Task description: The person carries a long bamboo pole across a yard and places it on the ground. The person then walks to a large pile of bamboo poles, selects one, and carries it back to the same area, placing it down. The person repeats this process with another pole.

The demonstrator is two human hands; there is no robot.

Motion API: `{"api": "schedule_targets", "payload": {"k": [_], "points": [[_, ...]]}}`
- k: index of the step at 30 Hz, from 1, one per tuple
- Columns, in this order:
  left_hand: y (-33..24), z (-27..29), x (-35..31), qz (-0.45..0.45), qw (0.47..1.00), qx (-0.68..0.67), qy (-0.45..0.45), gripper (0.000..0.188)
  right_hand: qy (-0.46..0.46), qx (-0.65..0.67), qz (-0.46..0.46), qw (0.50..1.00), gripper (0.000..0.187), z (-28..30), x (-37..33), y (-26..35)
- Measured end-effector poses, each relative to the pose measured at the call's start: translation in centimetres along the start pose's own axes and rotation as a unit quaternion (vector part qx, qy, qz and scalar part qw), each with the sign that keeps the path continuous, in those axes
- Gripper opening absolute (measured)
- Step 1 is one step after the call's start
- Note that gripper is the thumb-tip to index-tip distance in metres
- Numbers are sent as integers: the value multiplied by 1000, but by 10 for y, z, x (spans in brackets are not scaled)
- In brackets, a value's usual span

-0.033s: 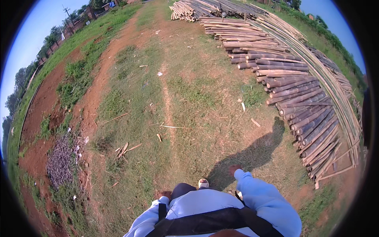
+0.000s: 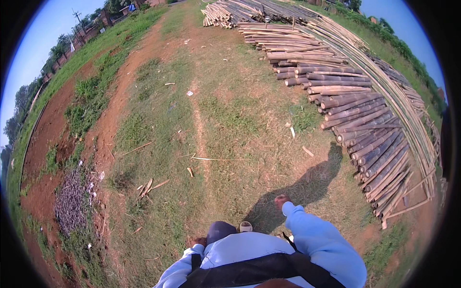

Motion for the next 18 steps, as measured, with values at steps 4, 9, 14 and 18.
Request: {"api": "schedule_targets", "payload": {"k": [4,9,14,18], "points": [[8,37,17,94,991,-70,69,33,-15,191,-13,981,3,38,102,112],[12,136,100,100,986,-99,84,29,44,220,16,974,12,26,200,153],[-4,286,244,57,983,-167,61,25,104,-667,-31,737,34,8,223,167],[-33,450,353,87,825,-558,10,23,128,-589,-157,782,47,17,230,214]]}}
Point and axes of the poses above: each hand's wrist, its own x-axis towards the middle knuckle, its own z-axis out of the back of the hand, y = z × x, the point moved 5 cm from there along x, towards the middle knuckle, and after that the axes turned 5 degrees about y, right-handed, at the moved point
